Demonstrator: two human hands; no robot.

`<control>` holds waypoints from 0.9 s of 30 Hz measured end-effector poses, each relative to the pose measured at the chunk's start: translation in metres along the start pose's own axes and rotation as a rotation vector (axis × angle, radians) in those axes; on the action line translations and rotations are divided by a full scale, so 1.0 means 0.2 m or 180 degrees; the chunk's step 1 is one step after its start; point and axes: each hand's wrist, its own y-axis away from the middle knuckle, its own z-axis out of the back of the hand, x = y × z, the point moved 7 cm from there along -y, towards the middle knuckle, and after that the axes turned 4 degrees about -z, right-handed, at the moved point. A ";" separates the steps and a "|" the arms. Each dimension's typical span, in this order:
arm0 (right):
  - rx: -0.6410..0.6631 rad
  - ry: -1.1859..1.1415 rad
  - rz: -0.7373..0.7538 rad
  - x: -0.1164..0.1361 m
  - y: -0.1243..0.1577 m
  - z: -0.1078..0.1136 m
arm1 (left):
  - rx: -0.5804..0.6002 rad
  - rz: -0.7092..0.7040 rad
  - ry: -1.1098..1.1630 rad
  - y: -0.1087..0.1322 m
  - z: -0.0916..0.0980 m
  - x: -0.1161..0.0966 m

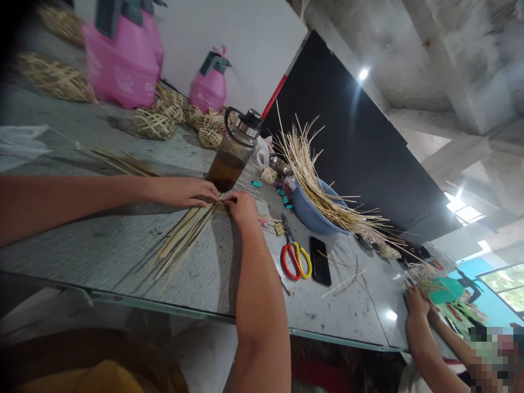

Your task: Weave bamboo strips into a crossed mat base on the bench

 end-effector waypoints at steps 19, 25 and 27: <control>-0.0063 0.0118 0.0037 0.01 0.01 -0.01 | 0.0181 -0.0039 0.0222 0.00 -0.05 0.03; -0.0010 0.0075 0.0035 0.01 0.00 -0.03 | 0.0186 0.0005 0.0302 0.00 -0.04 0.03; -0.0016 0.0060 0.0013 0.01 0.00 -0.03 | 0.0215 0.0030 0.0301 0.00 -0.04 0.03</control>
